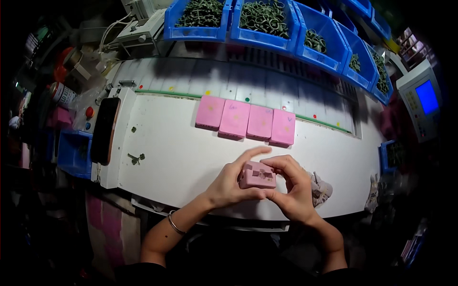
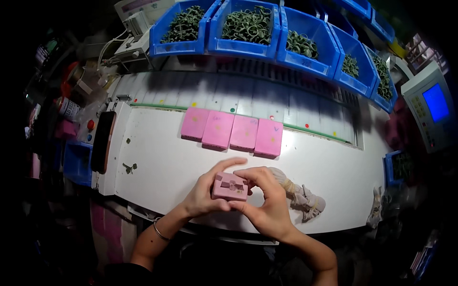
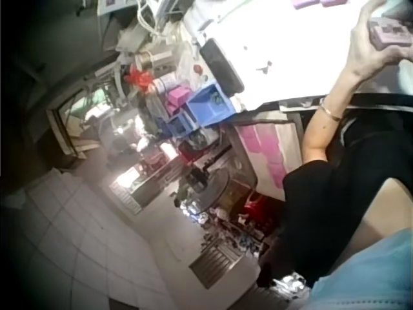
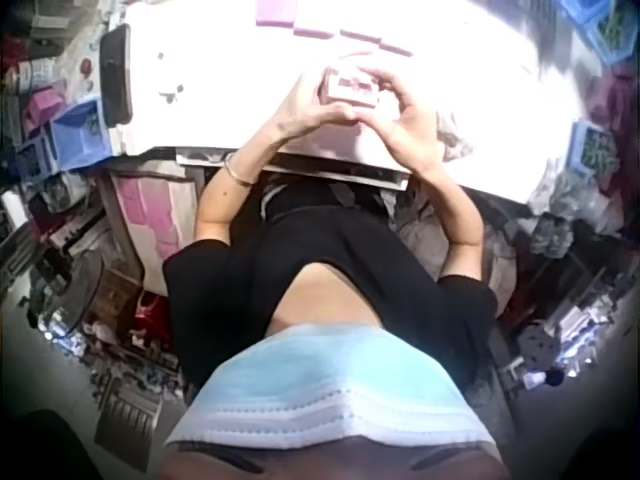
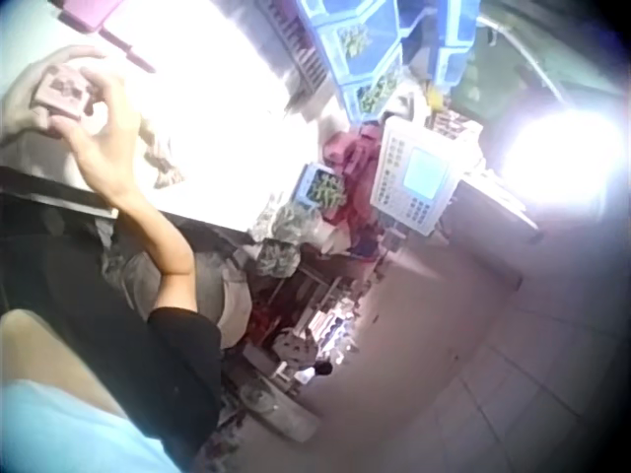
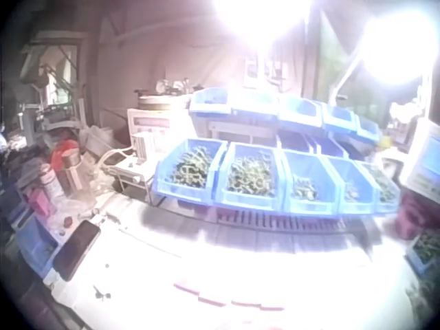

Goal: The person opens a pink rubber mold, removes cast wax patterns, wipes the interior with a cloth, reassembles the mold pieces, and secures them with a rubber band.

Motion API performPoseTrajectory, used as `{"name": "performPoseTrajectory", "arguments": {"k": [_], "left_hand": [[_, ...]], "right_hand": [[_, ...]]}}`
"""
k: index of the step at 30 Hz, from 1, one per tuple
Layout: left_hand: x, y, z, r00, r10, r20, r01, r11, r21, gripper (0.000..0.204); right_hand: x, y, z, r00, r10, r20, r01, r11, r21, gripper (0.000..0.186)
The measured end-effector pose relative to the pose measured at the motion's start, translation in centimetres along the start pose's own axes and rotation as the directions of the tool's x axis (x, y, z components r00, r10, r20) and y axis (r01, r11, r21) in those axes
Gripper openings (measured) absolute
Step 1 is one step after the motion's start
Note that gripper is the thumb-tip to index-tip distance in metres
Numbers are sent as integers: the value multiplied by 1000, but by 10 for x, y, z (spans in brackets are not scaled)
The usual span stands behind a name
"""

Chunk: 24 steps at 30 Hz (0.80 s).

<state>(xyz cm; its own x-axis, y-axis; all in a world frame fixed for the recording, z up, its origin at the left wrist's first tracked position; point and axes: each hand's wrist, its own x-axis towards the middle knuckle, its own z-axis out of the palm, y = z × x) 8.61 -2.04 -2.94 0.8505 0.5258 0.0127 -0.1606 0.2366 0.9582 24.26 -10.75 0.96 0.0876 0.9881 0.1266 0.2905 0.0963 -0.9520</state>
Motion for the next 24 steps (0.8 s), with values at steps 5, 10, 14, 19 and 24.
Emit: {"name": "performPoseTrajectory", "arguments": {"k": [5,10,14,19,24], "left_hand": [[-10,10,-13,995,48,-93,-42,997,70,70],[-5,15,-47,952,176,-251,-133,975,177,54],[11,75,-124,724,-53,-688,162,982,95,68],[-1,119,-227,646,77,-759,150,963,225,34],[9,131,-284,593,169,-788,331,840,429,37]], "right_hand": [[13,-1,15,1000,27,0,-27,996,87,40],[36,2,35,998,53,-18,-50,990,135,49],[43,-9,39,995,-98,6,98,975,-197,54],[26,9,32,988,-3,157,42,968,-248,36],[21,11,37,972,38,230,31,958,-287,28]]}}
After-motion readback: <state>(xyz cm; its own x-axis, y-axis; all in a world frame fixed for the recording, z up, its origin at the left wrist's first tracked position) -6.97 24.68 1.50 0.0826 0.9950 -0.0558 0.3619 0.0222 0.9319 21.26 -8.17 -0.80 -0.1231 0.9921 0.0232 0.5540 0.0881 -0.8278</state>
